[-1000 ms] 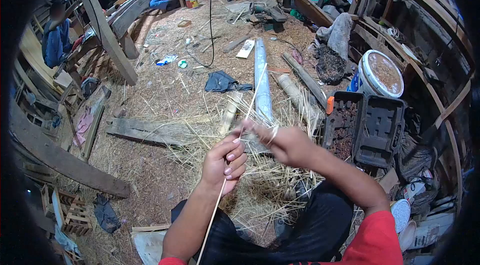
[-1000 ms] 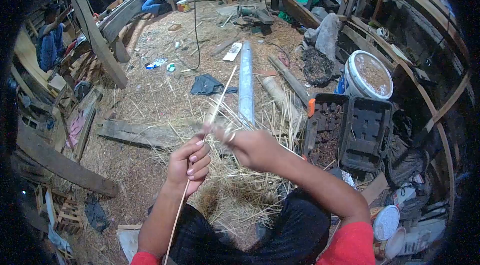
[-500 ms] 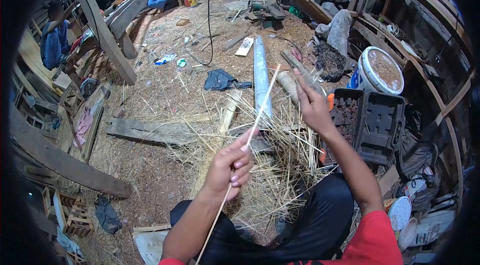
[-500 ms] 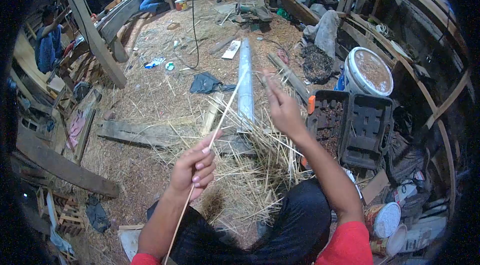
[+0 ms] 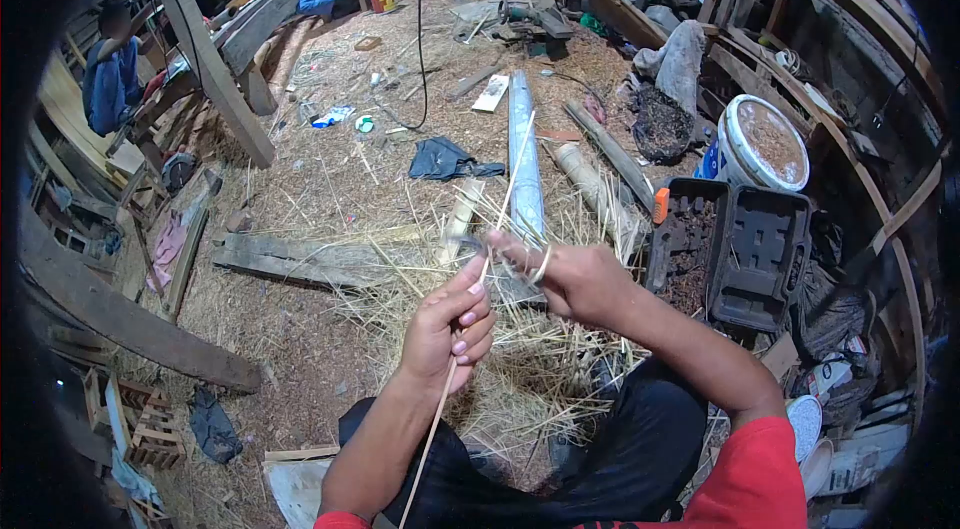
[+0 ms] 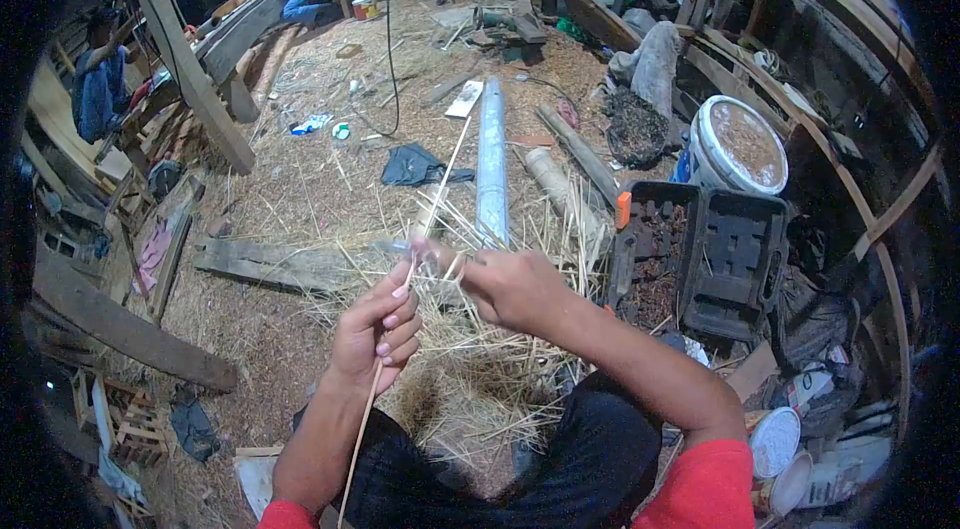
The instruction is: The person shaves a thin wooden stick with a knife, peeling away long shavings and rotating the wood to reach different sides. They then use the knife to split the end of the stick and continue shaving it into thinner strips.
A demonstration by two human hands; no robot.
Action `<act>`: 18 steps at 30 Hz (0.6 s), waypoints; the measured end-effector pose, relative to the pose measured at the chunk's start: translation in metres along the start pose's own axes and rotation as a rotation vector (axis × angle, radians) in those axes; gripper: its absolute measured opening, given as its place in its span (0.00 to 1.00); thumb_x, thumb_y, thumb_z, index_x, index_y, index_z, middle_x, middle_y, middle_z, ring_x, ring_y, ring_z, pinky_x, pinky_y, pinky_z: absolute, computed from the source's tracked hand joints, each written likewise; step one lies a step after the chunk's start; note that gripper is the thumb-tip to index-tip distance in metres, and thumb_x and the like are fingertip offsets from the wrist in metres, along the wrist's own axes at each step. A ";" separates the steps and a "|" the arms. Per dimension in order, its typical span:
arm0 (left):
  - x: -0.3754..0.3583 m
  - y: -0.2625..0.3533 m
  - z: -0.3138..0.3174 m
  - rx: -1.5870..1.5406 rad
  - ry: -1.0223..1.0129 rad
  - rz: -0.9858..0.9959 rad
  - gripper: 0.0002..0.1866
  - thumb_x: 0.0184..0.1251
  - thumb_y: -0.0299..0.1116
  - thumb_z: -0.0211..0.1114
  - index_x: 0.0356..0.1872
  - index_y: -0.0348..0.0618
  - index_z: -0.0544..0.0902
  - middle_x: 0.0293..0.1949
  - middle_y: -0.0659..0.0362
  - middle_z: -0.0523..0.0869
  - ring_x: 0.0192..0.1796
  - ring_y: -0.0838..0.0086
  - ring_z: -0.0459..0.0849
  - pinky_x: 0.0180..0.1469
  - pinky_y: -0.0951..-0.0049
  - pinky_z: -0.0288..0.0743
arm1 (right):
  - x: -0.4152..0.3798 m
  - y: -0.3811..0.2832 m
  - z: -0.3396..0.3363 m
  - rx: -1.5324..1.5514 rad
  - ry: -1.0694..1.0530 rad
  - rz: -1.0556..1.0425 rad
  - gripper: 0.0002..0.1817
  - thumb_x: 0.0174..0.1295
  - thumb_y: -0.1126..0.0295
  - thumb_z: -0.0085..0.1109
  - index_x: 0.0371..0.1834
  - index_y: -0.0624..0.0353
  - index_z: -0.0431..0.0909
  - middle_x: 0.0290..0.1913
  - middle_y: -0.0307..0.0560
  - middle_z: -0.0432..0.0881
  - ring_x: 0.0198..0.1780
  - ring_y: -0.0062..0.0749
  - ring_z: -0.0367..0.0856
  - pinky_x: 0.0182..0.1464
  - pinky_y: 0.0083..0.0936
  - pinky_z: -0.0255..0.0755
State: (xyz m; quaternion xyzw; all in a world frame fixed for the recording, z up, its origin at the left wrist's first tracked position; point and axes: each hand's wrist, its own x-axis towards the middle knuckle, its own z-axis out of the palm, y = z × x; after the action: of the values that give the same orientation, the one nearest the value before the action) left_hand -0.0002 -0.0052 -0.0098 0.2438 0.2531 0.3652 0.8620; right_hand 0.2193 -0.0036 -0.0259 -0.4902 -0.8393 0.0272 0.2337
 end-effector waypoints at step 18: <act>0.013 -0.003 -0.008 0.016 0.037 -0.015 0.29 0.71 0.28 0.50 0.74 0.41 0.60 0.22 0.66 0.67 0.15 0.85 0.63 0.14 0.83 0.58 | -0.007 0.012 0.002 0.207 0.019 -0.209 0.31 0.68 0.65 0.54 0.75 0.37 0.61 0.30 0.53 0.82 0.26 0.43 0.82 0.29 0.37 0.75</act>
State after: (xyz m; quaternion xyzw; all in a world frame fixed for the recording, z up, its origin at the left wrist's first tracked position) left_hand 0.0037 0.0047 -0.0208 0.2419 0.2739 0.3610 0.8580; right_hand 0.2312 -0.0031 -0.0332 -0.3734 -0.8762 0.0843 0.2927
